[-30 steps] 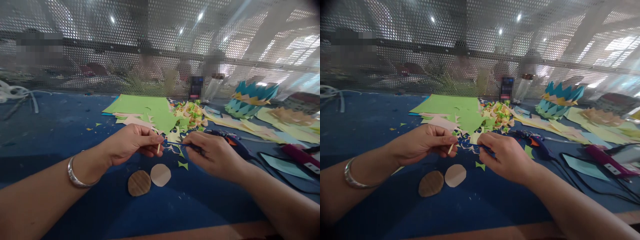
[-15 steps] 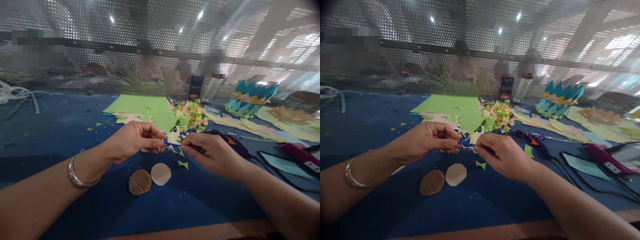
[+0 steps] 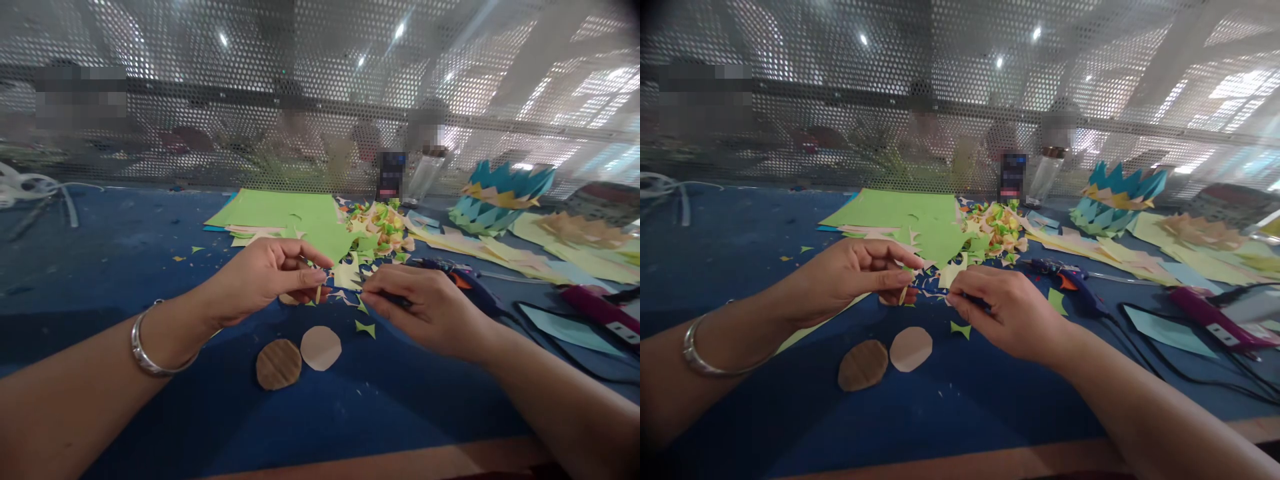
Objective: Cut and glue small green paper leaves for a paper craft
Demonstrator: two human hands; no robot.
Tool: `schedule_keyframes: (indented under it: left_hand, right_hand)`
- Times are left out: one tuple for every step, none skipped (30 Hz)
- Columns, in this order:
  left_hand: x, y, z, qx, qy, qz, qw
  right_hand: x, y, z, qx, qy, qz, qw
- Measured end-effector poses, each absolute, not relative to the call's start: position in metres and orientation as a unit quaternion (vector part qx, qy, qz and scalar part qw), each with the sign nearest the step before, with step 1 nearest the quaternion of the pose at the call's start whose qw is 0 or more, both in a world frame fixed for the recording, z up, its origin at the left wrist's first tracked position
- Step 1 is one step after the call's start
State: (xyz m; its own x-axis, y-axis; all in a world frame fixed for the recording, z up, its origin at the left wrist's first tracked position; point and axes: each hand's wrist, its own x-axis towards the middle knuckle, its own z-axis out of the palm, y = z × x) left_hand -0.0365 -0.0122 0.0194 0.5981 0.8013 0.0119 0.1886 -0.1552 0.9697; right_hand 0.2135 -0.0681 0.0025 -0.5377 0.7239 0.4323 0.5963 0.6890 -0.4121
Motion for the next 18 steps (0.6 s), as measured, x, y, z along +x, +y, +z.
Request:
schedule_keyframes:
  left_hand:
    - [-0.0368,-0.0116,0.0183,0.709,0.346,0.277,0.549]
    - [-0.0371,-0.0109,0.0173,0.707,0.344,0.274,0.553]
    - [-0.0372,-0.0104,0.0166,0.704,0.344,0.270,0.560]
    - [-0.0373,-0.0101,0.0160,0.698,0.345,0.266,0.568]
    - [-0.0373,-0.0099,0.0155,0.692,0.347,0.262,0.576]
    - [-0.0372,-0.0099,0.0151,0.685,0.352,0.260,0.583]
    - [-0.0370,-0.0100,0.0147,0.679,0.357,0.259,0.588]
    - [-0.0369,-0.0101,0.0143,0.673,0.362,0.259,0.590]
    - [-0.0367,-0.0102,0.0137,0.668,0.368,0.260,0.593]
    - [-0.0365,-0.0102,0.0131,0.662,0.374,0.261,0.595]
    - [-0.0363,-0.0102,0.0123,0.656,0.378,0.262,0.598]
    - [-0.0361,-0.0101,0.0116,0.650,0.382,0.263,0.602]
    - [-0.0358,-0.0101,0.0108,0.644,0.386,0.263,0.606]
    - [-0.0356,-0.0100,0.0101,0.639,0.389,0.263,0.609]
    - [-0.0353,-0.0101,0.0096,0.636,0.391,0.264,0.610]
    - [-0.0350,-0.0102,0.0093,0.635,0.392,0.264,0.611]
    - [-0.0348,-0.0103,0.0092,0.635,0.393,0.267,0.609]
    - [-0.0345,-0.0104,0.0093,0.636,0.394,0.269,0.607]
  right_hand:
    - [0.2138,-0.0681,0.0020,-0.380,-0.871,0.105,0.293]
    - [0.2141,-0.0682,0.0015,-0.382,-0.871,0.103,0.291]
    - [0.2146,-0.0681,0.0010,-0.383,-0.872,0.101,0.288]
    - [0.2150,-0.0679,0.0005,-0.384,-0.872,0.098,0.286]
    - [0.2153,-0.0676,-0.0001,-0.385,-0.873,0.096,0.284]
    - [0.2155,-0.0672,-0.0006,-0.384,-0.874,0.093,0.282]
    - [0.2156,-0.0666,-0.0011,-0.384,-0.876,0.090,0.278]
    - [0.2156,-0.0660,-0.0016,-0.384,-0.877,0.088,0.274]
    - [0.2155,-0.0653,-0.0022,-0.385,-0.879,0.087,0.268]
    - [0.2153,-0.0647,-0.0026,-0.386,-0.880,0.088,0.262]
    - [0.2150,-0.0643,-0.0030,-0.388,-0.881,0.089,0.256]
    - [0.2148,-0.0640,-0.0033,-0.390,-0.881,0.090,0.251]
    - [0.2146,-0.0640,-0.0035,-0.392,-0.881,0.093,0.249]
    - [0.2144,-0.0641,-0.0035,-0.393,-0.880,0.095,0.247]
    - [0.2142,-0.0644,-0.0034,-0.395,-0.880,0.098,0.247]
    - [0.2141,-0.0648,-0.0032,-0.395,-0.879,0.100,0.247]
    - [0.2139,-0.0652,-0.0031,-0.395,-0.879,0.102,0.248]
    - [0.2137,-0.0654,-0.0029,-0.396,-0.879,0.103,0.247]
